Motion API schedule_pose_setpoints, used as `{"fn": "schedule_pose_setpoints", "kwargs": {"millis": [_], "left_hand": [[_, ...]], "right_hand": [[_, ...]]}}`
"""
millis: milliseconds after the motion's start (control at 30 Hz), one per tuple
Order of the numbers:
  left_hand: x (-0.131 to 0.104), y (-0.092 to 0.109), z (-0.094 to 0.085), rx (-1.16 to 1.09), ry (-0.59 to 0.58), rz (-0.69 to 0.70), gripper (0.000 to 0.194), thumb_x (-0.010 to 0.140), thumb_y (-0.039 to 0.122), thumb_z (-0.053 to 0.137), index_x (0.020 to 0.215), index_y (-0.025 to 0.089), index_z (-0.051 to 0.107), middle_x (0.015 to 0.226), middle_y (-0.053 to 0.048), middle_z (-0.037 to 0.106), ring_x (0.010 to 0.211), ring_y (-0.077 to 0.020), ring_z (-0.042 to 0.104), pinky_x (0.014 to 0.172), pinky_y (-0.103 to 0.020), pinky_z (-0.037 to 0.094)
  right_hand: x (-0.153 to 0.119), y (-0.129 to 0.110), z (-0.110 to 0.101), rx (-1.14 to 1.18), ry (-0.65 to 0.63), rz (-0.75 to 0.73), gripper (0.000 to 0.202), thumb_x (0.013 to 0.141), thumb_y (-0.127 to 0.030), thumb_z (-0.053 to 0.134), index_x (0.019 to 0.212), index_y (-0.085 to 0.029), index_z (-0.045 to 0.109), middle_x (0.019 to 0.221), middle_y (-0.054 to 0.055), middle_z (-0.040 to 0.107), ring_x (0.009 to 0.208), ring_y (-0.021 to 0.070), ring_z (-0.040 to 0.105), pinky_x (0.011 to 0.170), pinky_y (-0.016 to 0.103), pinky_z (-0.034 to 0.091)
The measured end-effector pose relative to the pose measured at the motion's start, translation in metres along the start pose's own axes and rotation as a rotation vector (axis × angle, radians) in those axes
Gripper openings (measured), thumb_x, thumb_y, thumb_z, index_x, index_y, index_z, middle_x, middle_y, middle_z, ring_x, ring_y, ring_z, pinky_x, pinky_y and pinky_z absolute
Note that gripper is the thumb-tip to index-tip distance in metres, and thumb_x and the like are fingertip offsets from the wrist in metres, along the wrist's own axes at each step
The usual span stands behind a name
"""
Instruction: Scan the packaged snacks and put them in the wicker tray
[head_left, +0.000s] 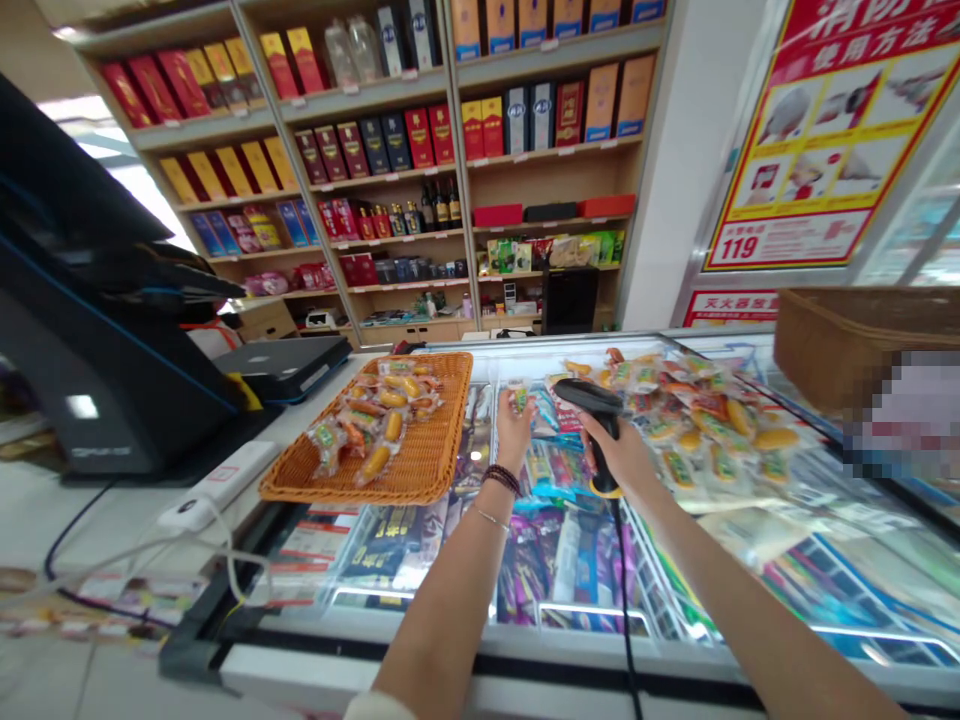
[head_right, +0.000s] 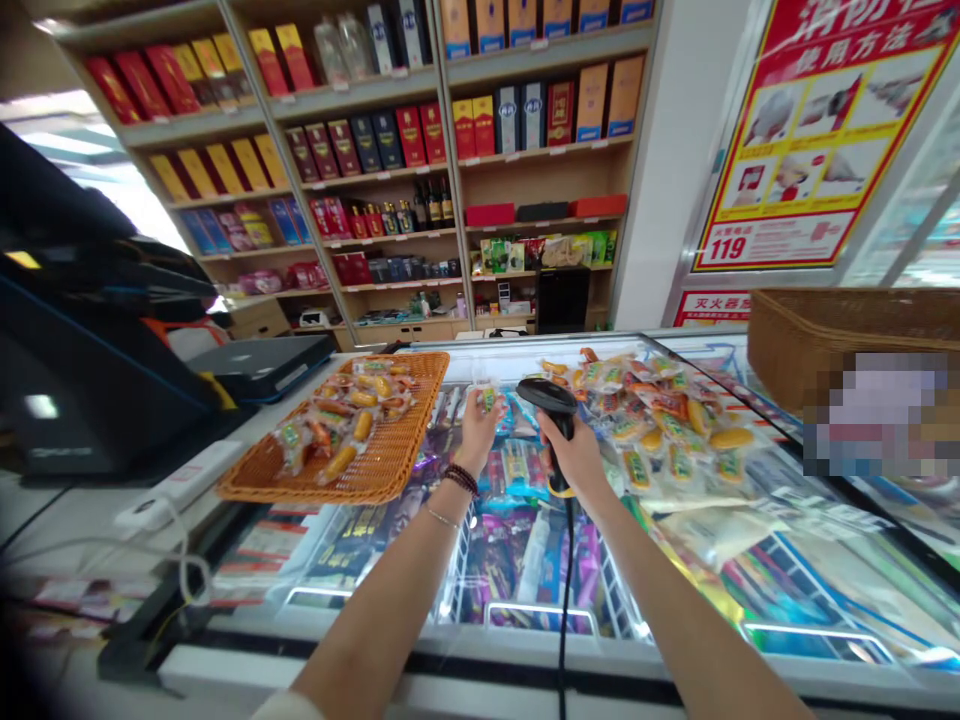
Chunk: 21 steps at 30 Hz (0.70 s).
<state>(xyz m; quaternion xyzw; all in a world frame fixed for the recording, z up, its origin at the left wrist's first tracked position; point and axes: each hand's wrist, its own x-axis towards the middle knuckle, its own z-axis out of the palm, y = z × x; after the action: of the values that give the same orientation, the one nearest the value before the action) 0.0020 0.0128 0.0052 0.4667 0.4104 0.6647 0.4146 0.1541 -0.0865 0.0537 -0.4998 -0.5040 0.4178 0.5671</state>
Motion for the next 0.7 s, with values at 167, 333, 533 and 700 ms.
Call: {"fn": "schedule_pose_setpoints", "kwargs": {"millis": [167,333,533,700], "left_hand": [[-0.0063,0.0083,0.0035,-0.061,-0.074,-0.031,0.044,0.086,0.011,0.065,0.128,0.022,0.057,0.124,-0.009,0.069,0.112,-0.0194,0.069,0.097,-0.036,0.059],[-0.0078,0.0092,0.0020,-0.083,-0.103,-0.042,0.047,0.084,0.008,0.063,0.129,0.023,0.058,0.128,-0.010,0.068,0.114,-0.0201,0.069,0.097,-0.036,0.059],[-0.0070,0.0079,0.0004,-0.072,-0.097,-0.053,0.052,0.084,0.009,0.065,0.133,0.025,0.056,0.129,-0.010,0.068,0.116,-0.0204,0.068,0.096,-0.036,0.059],[-0.0065,0.0064,0.0005,-0.061,-0.070,-0.062,0.055,0.082,0.006,0.066,0.133,0.024,0.056,0.130,-0.010,0.067,0.117,-0.0207,0.067,0.097,-0.036,0.059]], "right_hand": [[-0.0063,-0.0061,0.0033,-0.130,0.005,-0.064,0.049,0.075,-0.070,0.072,0.064,-0.027,0.051,0.039,-0.002,0.052,0.032,0.0161,0.047,0.038,0.030,0.038],[-0.0080,-0.0043,0.0057,-0.192,-0.024,-0.093,0.046,0.079,-0.067,0.069,0.063,-0.027,0.053,0.040,-0.001,0.053,0.033,0.0170,0.047,0.040,0.031,0.039],[-0.0100,-0.0062,0.0056,-0.231,-0.058,-0.090,0.045,0.081,-0.064,0.066,0.061,-0.027,0.052,0.040,-0.001,0.054,0.034,0.0169,0.048,0.041,0.031,0.041],[-0.0095,-0.0053,0.0055,-0.243,-0.061,-0.103,0.046,0.082,-0.065,0.066,0.060,-0.027,0.052,0.040,-0.001,0.053,0.034,0.0167,0.048,0.043,0.031,0.040]]}}
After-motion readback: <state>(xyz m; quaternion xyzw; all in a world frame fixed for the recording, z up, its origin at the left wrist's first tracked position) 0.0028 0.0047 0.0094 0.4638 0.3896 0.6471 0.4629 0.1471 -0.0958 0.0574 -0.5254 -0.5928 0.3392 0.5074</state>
